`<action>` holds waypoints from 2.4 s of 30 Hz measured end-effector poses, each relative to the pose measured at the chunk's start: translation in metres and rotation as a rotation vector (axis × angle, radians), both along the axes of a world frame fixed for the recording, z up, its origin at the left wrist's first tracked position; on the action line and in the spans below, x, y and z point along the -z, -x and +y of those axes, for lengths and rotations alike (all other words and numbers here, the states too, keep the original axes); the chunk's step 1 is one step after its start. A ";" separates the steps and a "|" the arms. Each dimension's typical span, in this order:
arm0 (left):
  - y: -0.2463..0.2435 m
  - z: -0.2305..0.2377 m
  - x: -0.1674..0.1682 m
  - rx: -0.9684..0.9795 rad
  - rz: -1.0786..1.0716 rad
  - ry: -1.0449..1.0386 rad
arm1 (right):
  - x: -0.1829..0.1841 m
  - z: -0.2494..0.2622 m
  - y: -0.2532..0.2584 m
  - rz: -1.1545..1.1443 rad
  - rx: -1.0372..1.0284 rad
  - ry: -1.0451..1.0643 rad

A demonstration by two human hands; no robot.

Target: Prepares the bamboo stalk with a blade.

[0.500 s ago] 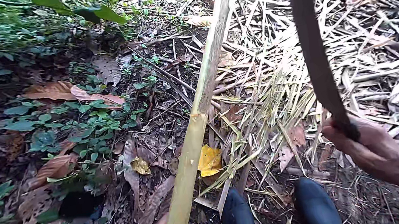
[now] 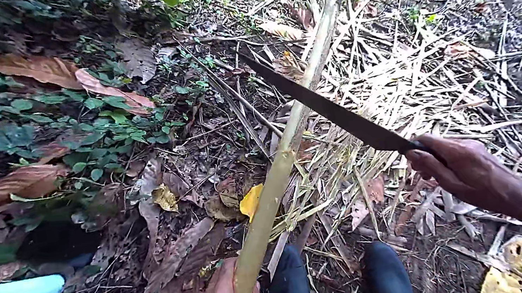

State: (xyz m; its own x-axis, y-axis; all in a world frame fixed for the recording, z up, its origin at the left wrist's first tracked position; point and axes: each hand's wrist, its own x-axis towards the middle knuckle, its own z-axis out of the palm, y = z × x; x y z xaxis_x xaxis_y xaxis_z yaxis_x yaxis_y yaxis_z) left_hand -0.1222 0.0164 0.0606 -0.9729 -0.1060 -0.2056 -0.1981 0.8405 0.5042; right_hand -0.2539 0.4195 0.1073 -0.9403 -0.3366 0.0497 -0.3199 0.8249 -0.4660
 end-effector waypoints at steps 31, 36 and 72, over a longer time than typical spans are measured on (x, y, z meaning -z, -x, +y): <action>-0.002 0.009 0.004 -0.054 -0.056 0.033 | 0.046 -0.006 0.109 -0.454 0.063 0.357; 0.000 0.005 0.006 -0.063 -0.045 0.045 | 0.049 -0.034 0.087 -0.350 -0.227 0.149; 0.003 0.004 0.007 -0.082 -0.074 0.044 | 0.066 -0.027 0.084 -0.327 -0.074 0.255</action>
State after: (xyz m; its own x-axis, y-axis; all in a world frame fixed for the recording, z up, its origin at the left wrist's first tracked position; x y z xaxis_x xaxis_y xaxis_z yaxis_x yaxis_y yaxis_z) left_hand -0.1257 0.0201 0.0533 -0.9428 -0.1955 -0.2702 -0.3029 0.8410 0.4484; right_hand -0.3376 0.3922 0.0413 -0.8939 -0.4199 -0.1569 -0.1755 0.6500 -0.7394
